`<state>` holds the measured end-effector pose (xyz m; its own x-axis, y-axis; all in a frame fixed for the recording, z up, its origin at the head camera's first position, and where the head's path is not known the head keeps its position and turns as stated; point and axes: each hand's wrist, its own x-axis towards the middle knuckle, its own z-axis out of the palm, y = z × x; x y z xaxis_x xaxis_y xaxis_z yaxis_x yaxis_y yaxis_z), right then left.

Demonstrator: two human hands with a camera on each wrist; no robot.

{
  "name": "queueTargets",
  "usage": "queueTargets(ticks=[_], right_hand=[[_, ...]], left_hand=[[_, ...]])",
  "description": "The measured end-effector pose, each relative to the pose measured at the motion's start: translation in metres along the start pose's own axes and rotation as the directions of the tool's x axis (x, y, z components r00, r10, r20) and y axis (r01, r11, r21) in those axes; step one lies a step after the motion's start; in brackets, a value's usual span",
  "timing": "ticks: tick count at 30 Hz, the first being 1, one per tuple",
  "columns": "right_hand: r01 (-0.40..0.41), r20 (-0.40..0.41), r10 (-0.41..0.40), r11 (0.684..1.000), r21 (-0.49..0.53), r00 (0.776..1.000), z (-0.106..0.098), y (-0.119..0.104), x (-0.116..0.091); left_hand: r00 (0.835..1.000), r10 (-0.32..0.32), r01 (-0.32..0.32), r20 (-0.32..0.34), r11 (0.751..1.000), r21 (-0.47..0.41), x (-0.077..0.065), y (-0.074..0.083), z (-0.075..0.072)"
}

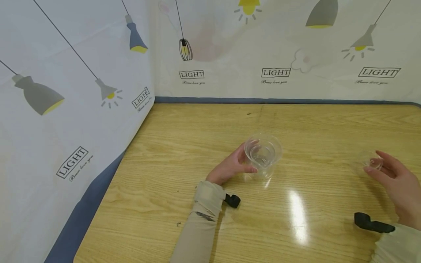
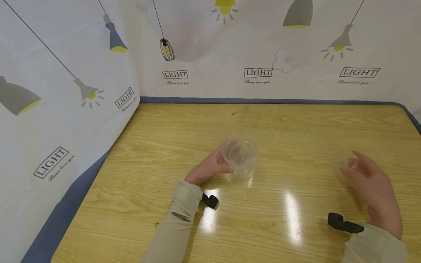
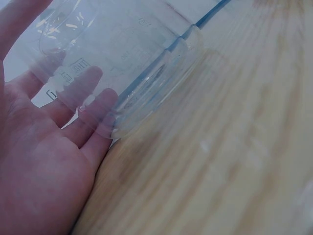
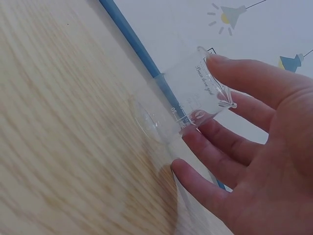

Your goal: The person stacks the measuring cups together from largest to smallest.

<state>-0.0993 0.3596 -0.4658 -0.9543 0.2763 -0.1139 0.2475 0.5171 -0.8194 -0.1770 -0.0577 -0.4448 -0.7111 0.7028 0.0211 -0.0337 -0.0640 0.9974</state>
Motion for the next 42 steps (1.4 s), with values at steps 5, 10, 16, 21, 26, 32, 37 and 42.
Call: queueTargets(ticks=[5,10,16,21,26,32,37,42], right_hand=[[-0.024,0.014,0.024,1.0,0.002,1.0,0.001,-0.008,-0.003],[-0.053,0.046,0.052,0.999,0.007,0.998,0.002,-0.013,-0.005],[-0.054,0.066,0.053,0.998,0.014,0.996,0.005,-0.015,-0.005],[-0.003,0.074,0.006,0.999,-0.034,0.997,0.005,-0.017,-0.002],[-0.019,0.089,0.025,0.997,-0.07,0.996,0.007,-0.019,-0.001],[-0.046,0.115,0.055,0.996,-0.081,0.992,0.007,-0.023,-0.002],[-0.037,0.143,0.049,0.996,-0.087,0.989,0.005,-0.028,-0.004],[-0.025,0.155,0.039,0.995,-0.093,0.987,0.005,-0.03,-0.005]], left_hand=[[1.0,-0.001,0.001,0.001,1.0,0.005,0.0,0.0,0.0],[1.0,0.001,-0.001,0.005,1.0,0.008,0.001,0.0,0.0],[1.0,-0.007,0.007,-0.001,1.0,0.01,0.001,0.0,0.001],[1.0,-0.005,0.005,0.001,1.0,0.001,0.001,0.0,0.001],[1.0,-0.007,0.007,0.004,1.0,0.001,0.001,0.0,0.001],[1.0,-0.006,0.006,0.005,1.0,0.003,0.001,-0.001,0.001],[1.0,-0.002,0.002,0.008,1.0,-0.006,0.001,-0.001,0.001],[1.0,-0.001,0.001,0.007,1.0,-0.004,0.0,0.0,0.0]])
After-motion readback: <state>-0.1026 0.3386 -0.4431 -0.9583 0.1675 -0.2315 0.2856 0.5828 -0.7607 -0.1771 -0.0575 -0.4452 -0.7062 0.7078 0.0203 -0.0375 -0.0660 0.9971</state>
